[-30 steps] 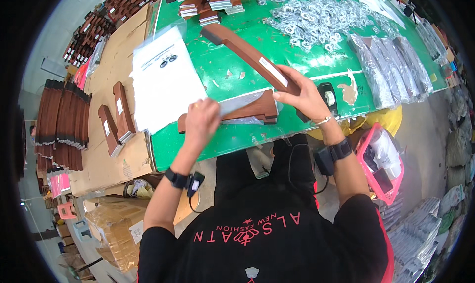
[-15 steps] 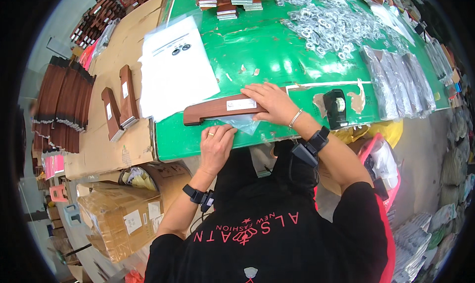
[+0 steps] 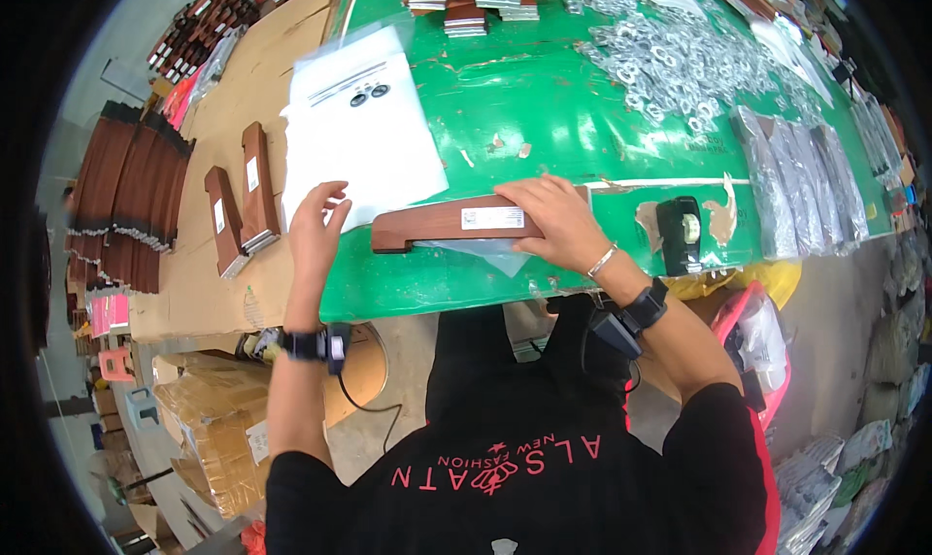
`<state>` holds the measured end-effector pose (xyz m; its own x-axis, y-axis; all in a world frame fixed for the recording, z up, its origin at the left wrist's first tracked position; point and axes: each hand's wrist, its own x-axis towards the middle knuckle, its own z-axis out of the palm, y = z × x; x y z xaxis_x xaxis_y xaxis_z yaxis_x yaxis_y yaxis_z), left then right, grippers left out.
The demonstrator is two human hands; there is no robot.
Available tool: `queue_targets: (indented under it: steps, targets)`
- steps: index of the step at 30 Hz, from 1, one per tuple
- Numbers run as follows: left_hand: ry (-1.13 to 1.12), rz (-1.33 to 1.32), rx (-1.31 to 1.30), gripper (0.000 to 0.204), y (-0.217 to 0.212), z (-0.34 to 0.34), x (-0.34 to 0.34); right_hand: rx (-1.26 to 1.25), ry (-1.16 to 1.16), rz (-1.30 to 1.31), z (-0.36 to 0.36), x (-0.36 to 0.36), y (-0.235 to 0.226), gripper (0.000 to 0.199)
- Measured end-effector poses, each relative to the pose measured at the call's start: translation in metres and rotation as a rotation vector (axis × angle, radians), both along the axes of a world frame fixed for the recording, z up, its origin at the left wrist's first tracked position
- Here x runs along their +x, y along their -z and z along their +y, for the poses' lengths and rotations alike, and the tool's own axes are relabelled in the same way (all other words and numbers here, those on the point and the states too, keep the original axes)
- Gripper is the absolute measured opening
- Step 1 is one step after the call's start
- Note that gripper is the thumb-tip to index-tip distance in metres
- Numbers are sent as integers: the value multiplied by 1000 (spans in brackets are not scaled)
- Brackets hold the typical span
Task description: The recorder is shown packaging wooden furniture parts into plastic bags and sealing them with tape.
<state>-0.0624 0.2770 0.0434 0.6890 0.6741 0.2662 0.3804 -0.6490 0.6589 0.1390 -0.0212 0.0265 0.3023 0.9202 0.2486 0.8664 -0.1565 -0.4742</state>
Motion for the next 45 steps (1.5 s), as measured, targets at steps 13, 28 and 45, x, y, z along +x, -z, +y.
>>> queue_targets:
  steps: [13,28,45]
  targets:
    - [292,364,-172,12,34,79,38,-22,-28,130,7,2,-25,66]
    - [117,-423,84,15,-74,-43,15,478,-101,1268,122,-78,-43,31]
    - [-89,-304,-531,23,0,-98,-127,323,-45,588,86,-136,-18,19]
